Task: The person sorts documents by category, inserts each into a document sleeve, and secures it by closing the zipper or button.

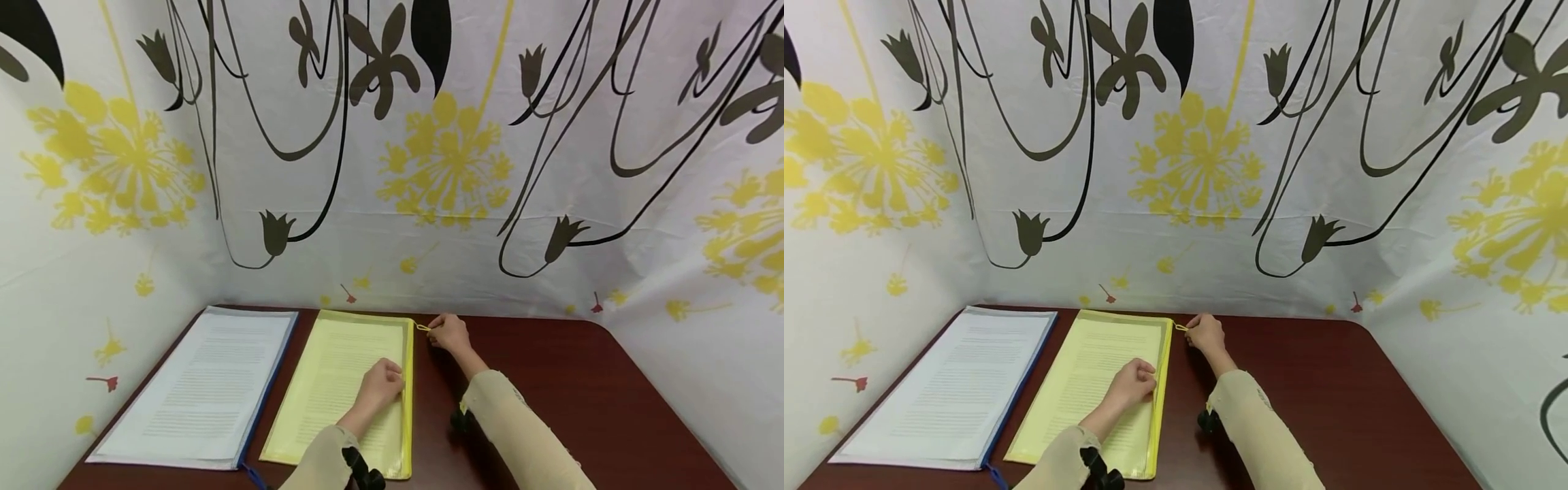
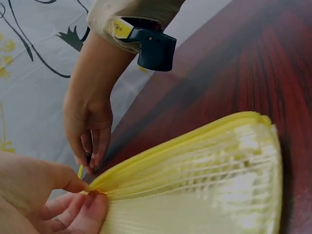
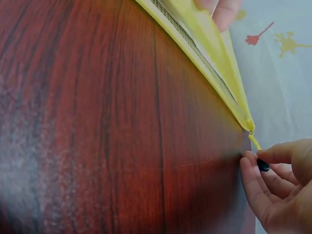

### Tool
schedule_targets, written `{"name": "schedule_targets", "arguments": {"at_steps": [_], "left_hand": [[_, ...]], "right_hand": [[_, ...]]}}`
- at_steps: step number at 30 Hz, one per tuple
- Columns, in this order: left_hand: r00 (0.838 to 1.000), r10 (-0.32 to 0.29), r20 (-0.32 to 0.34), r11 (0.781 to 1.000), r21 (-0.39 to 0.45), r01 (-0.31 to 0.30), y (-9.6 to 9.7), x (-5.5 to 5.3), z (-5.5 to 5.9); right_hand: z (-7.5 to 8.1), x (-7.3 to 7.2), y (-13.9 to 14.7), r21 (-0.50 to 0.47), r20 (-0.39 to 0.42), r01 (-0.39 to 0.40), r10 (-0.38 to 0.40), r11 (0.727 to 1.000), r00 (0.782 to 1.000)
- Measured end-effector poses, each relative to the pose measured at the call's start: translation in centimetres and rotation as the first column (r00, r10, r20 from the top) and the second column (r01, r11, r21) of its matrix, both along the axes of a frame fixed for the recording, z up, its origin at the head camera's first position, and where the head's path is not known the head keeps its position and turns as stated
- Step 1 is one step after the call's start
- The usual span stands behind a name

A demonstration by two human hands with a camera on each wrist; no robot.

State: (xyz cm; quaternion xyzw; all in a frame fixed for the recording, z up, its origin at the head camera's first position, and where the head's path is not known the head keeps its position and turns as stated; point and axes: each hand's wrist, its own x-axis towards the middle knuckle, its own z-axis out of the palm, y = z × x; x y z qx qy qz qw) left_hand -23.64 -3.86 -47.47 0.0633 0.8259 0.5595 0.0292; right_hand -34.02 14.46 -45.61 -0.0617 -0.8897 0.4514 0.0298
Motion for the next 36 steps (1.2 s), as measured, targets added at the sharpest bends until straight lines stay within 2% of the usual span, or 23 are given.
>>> {"name": "schedule_targets", "arguments": {"at_steps": [5, 8, 10, 13, 17, 21, 25, 31, 33, 36], "left_hand": [[0.994, -0.100, 0.032, 0.995, -0.029, 0.101, 0.3, -0.9, 1.1], [0.985, -0.166, 0.056, 0.984, -0.061, 0.169, -0.1, -2.3, 1.8], [0.979, -0.202, 0.037, 0.974, -0.095, 0.205, -0.5, -3.6, 2.2], [0.976, -0.218, 0.001, 0.967, -0.131, 0.216, -0.7, -5.6, 2.7], [0.979, -0.195, -0.060, 0.974, -0.126, 0.186, -0.3, -8.2, 2.8], [0.980, -0.149, -0.132, 0.986, -0.088, 0.138, 0.1, -10.5, 2.3], [0.970, -0.131, -0.202, 0.989, -0.098, 0.113, 0.0, -11.8, 0.6], [0.970, -0.135, -0.200, 0.977, -0.191, 0.097, -0.2, -11.7, -2.6], [0.964, -0.141, -0.224, 0.975, -0.200, 0.097, 0.0, -11.7, -2.9], [0.953, -0.152, -0.262, 0.976, -0.195, 0.103, 0.7, -12.2, -2.6]], "right_hand": [[0.0, -0.4, 0.5, 0.006, -0.022, 0.031, -0.030, 1.000, 0.999], [0.1, -0.5, 0.7, -0.011, -0.030, 0.039, -0.040, 0.999, 0.999], [0.1, -0.6, 0.7, -0.027, -0.034, 0.041, -0.042, 0.999, 0.999], [0.0, -0.6, 0.6, -0.051, -0.037, 0.044, -0.046, 0.998, 0.998], [0.0, -0.6, 0.4, -0.077, -0.040, 0.052, -0.055, 0.996, 0.998], [-0.2, -0.7, 0.2, -0.062, -0.046, 0.058, -0.060, 0.996, 0.997], [-0.8, -0.4, -0.3, -0.026, -0.057, 0.050, -0.051, 0.998, 0.997], [-1.9, 0.5, -0.3, 0.026, -0.036, 0.000, 0.001, 1.000, 0.999], [-2.0, 0.6, 0.0, 0.068, -0.045, 0.001, 0.002, 0.998, 0.999], [-1.4, 0.4, 0.7, 0.112, -0.066, 0.017, -0.009, 0.994, 0.998]]}}
